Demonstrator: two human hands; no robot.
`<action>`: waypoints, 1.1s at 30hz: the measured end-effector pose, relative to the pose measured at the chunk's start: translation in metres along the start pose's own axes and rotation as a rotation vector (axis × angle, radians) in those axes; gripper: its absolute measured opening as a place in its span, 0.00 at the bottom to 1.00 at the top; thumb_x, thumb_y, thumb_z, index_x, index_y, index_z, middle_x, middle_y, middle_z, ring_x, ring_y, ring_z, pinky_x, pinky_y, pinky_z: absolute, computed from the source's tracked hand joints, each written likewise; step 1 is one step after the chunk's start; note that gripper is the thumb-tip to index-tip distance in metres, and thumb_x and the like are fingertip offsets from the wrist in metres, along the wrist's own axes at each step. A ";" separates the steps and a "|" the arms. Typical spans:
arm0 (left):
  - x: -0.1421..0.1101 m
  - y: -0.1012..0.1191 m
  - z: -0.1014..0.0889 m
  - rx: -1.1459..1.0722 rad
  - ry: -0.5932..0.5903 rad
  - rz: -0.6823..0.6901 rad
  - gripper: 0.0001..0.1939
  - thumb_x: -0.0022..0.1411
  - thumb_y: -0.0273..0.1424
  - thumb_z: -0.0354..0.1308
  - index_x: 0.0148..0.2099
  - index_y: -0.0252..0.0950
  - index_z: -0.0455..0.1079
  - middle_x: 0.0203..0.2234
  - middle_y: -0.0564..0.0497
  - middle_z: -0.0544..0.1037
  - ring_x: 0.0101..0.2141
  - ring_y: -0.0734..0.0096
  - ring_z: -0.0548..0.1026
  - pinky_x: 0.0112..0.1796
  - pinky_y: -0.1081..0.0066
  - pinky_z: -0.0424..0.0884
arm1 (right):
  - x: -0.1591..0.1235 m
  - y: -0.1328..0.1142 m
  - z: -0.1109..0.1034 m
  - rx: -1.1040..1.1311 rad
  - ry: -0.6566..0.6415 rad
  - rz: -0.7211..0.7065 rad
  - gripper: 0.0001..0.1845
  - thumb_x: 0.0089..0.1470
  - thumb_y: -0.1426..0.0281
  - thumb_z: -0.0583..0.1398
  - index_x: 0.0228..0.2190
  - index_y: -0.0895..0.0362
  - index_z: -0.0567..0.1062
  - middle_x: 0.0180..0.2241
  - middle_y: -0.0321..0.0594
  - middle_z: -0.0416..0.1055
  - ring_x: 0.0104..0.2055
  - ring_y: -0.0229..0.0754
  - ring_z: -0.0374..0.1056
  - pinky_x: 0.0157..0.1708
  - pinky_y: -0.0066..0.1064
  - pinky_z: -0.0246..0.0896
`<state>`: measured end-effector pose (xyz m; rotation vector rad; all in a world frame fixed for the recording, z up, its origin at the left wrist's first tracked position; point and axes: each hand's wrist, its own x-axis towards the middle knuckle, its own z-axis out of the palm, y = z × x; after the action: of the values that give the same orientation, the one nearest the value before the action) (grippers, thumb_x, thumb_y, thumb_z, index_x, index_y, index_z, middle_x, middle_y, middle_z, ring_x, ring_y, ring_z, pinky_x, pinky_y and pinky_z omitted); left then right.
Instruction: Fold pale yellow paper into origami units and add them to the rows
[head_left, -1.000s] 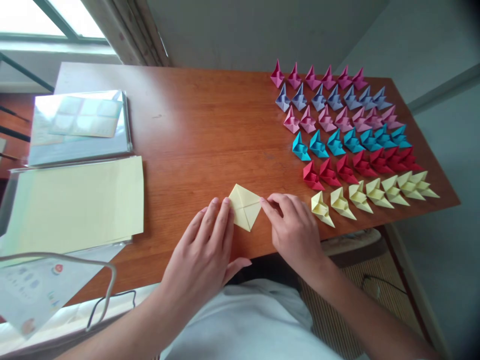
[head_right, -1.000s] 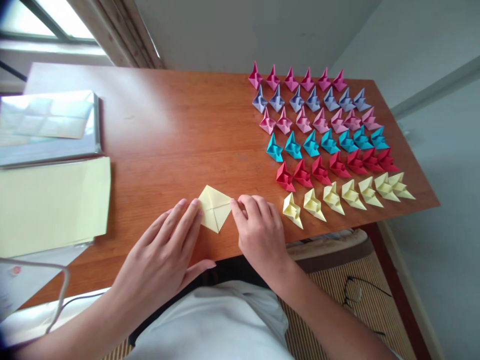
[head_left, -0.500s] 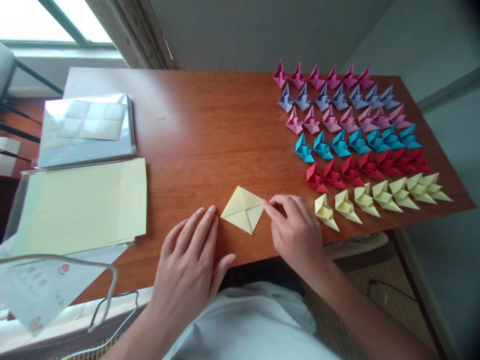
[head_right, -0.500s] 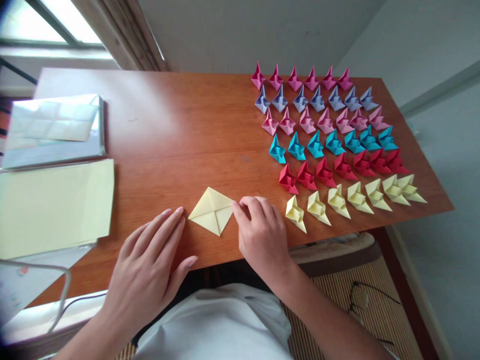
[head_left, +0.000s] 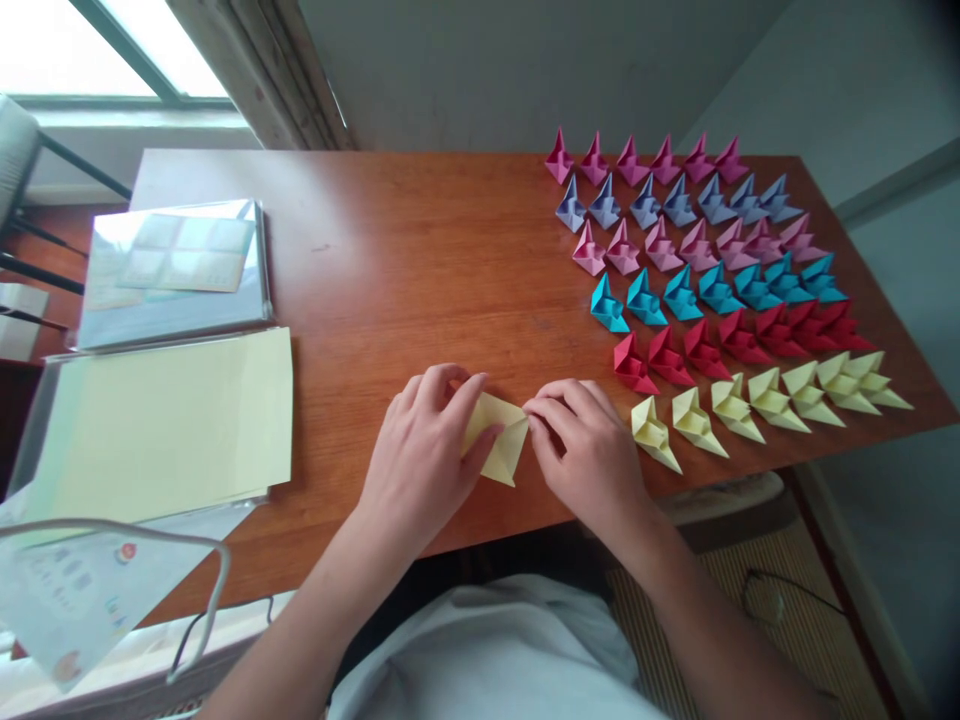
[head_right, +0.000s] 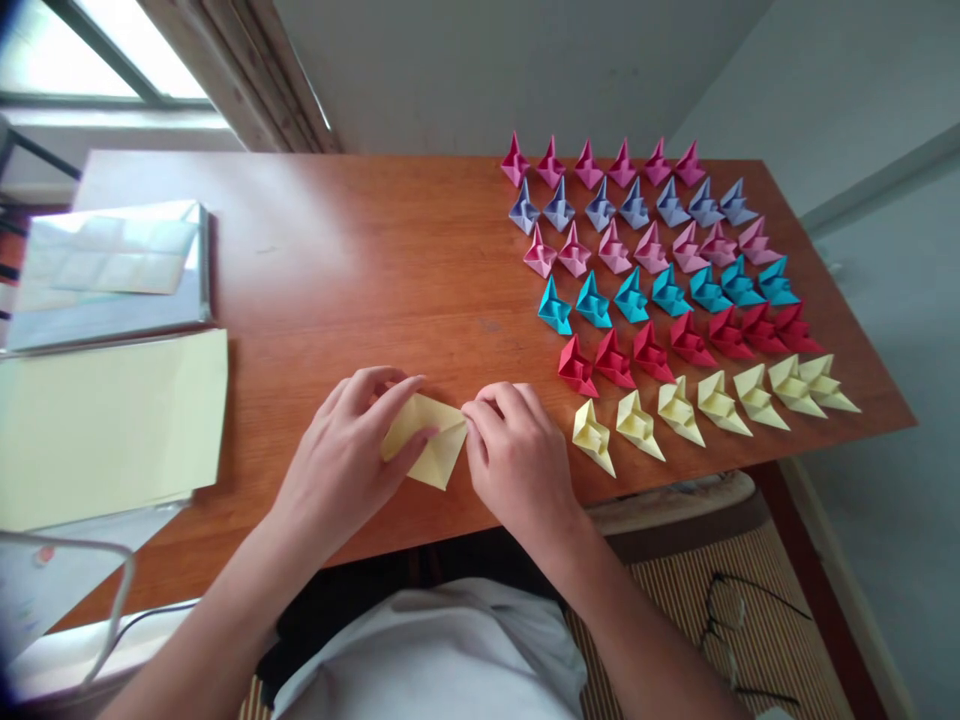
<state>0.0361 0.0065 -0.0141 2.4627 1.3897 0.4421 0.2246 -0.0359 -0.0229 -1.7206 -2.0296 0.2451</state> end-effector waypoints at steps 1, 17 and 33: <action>0.003 0.000 0.001 0.009 -0.026 0.007 0.18 0.67 0.35 0.59 0.57 0.37 0.69 0.50 0.41 0.73 0.48 0.52 0.73 0.49 0.54 0.72 | 0.000 0.000 0.000 0.002 0.002 0.008 0.10 0.62 0.77 0.57 0.41 0.57 0.78 0.40 0.45 0.74 0.44 0.49 0.68 0.47 0.41 0.68; -0.003 -0.007 -0.008 -0.501 0.027 -0.196 0.10 0.65 0.30 0.61 0.49 0.40 0.71 0.40 0.53 0.81 0.37 0.69 0.79 0.38 0.71 0.72 | -0.009 -0.001 0.004 0.348 0.086 0.178 0.20 0.64 0.67 0.59 0.56 0.54 0.70 0.50 0.46 0.74 0.53 0.48 0.70 0.54 0.44 0.67; -0.012 -0.007 -0.015 -0.736 0.232 -0.074 0.12 0.62 0.17 0.58 0.41 0.38 0.76 0.39 0.50 0.80 0.46 0.65 0.77 0.50 0.64 0.73 | -0.003 -0.010 -0.009 0.446 0.218 -0.139 0.18 0.59 0.82 0.59 0.44 0.49 0.78 0.39 0.40 0.78 0.43 0.43 0.73 0.43 0.38 0.71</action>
<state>0.0190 0.0008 -0.0050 1.7933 1.1115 1.0323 0.2199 -0.0425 -0.0118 -1.2701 -1.7629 0.4100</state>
